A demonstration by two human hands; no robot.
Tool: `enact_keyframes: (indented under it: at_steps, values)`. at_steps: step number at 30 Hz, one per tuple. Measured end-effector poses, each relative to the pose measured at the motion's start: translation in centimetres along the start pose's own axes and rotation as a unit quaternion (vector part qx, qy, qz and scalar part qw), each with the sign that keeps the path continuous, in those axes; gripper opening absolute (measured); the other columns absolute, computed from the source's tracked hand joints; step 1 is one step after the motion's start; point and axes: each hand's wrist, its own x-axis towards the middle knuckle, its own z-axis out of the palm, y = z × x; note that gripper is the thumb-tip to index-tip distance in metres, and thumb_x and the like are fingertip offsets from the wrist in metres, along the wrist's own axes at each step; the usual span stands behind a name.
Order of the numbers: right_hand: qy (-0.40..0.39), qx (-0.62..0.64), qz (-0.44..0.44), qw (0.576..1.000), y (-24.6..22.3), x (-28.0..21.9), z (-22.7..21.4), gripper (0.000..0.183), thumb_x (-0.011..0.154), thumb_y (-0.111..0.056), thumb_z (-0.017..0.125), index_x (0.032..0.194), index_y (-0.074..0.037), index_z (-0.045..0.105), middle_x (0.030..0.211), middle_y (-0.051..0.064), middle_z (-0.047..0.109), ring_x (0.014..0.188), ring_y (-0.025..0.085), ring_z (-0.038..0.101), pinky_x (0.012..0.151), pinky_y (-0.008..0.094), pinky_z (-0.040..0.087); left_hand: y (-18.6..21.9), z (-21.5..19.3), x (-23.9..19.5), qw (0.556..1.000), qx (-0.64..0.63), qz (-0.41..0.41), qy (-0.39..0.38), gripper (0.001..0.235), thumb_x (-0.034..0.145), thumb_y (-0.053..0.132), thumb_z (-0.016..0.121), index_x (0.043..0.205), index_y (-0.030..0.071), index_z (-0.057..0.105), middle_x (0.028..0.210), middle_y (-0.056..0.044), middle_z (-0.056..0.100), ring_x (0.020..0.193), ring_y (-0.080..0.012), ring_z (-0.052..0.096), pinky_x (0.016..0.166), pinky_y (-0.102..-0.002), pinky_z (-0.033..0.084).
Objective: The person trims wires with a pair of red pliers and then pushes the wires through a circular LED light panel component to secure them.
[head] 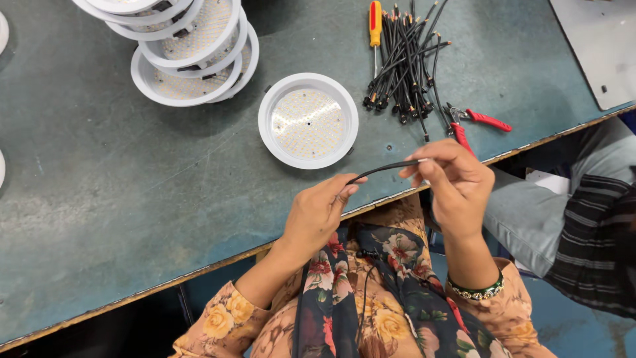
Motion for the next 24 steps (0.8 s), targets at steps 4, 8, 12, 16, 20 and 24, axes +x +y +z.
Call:
enact_keyframes:
  at_steps: [4, 8, 12, 16, 20, 24]
  values:
    - [0.037, 0.025, -0.024, 0.999, 0.3, 0.5, -0.4, 0.015, 0.104, -0.008, 0.072, 0.104, 0.006, 0.067, 0.094, 0.014, 0.068, 0.074, 0.018, 0.065, 0.066, 0.03, 0.056, -0.3, -0.2, -0.2, 0.992, 0.06, 0.108, -0.003, 0.016, 0.099, 0.01, 0.061, 0.113, 0.006, 0.067, 0.105, -0.01, 0.074, 0.089, -0.0301, 0.071, 0.075, -0.038, 0.055]
    - [0.062, 0.073, -0.007, 0.995, 1.5, 0.3, 0.0, 0.013, 0.104, -0.006, 0.072, 0.101, 0.005, 0.067, 0.095, 0.013, 0.065, 0.073, 0.017, 0.063, 0.066, 0.03, 0.057, -0.5, -1.3, -1.0, 0.976, 0.158, 0.146, -0.028, 0.01, 0.094, 0.014, 0.066, 0.102, 0.009, 0.069, 0.091, -0.006, 0.073, 0.078, -0.0294, 0.068, 0.065, -0.043, 0.05]
    - [0.074, 0.085, 0.007, 0.994, 2.1, -0.2, 0.9, 0.012, 0.102, -0.007, 0.07, 0.099, 0.004, 0.067, 0.098, 0.012, 0.064, 0.076, 0.017, 0.062, 0.067, 0.032, 0.057, -0.8, -2.4, -1.7, 0.98, 0.158, 0.103, -0.068, 0.011, 0.094, 0.019, 0.065, 0.1, 0.01, 0.069, 0.085, -0.005, 0.071, 0.077, -0.0292, 0.069, 0.065, -0.045, 0.048]
    - [0.023, 0.057, 0.011, 0.998, 1.9, -0.5, 1.6, 0.012, 0.104, -0.008, 0.068, 0.099, 0.003, 0.066, 0.096, 0.009, 0.063, 0.077, 0.015, 0.063, 0.07, 0.034, 0.06, -0.3, -3.3, -0.2, 0.98, 0.164, 0.085, -0.078, 0.023, 0.1, 0.026, 0.062, 0.114, 0.008, 0.065, 0.098, -0.01, 0.072, 0.091, -0.0334, 0.069, 0.078, -0.045, 0.05]
    - [0.007, -0.003, 0.017, 1.0, 2.1, -1.2, 2.3, 0.013, 0.104, -0.007, 0.068, 0.097, 0.004, 0.065, 0.092, 0.008, 0.061, 0.073, 0.016, 0.064, 0.069, 0.03, 0.056, 1.5, -0.7, 1.1, 0.995, -0.068, 0.024, -0.066, 0.033, 0.104, 0.029, 0.057, 0.13, 0.008, 0.062, 0.108, -0.01, 0.068, 0.099, -0.0267, 0.07, 0.086, -0.035, 0.053]
    - [0.042, 0.035, 0.023, 0.998, 2.4, -1.5, 1.6, 0.014, 0.105, -0.008, 0.068, 0.099, 0.004, 0.063, 0.093, 0.008, 0.061, 0.077, 0.014, 0.061, 0.073, 0.029, 0.054, 1.7, 1.9, 1.5, 0.991, -0.125, -0.023, -0.039, 0.022, 0.101, 0.024, 0.065, 0.111, 0.006, 0.074, 0.094, -0.008, 0.069, 0.083, -0.0228, 0.067, 0.077, -0.031, 0.052]
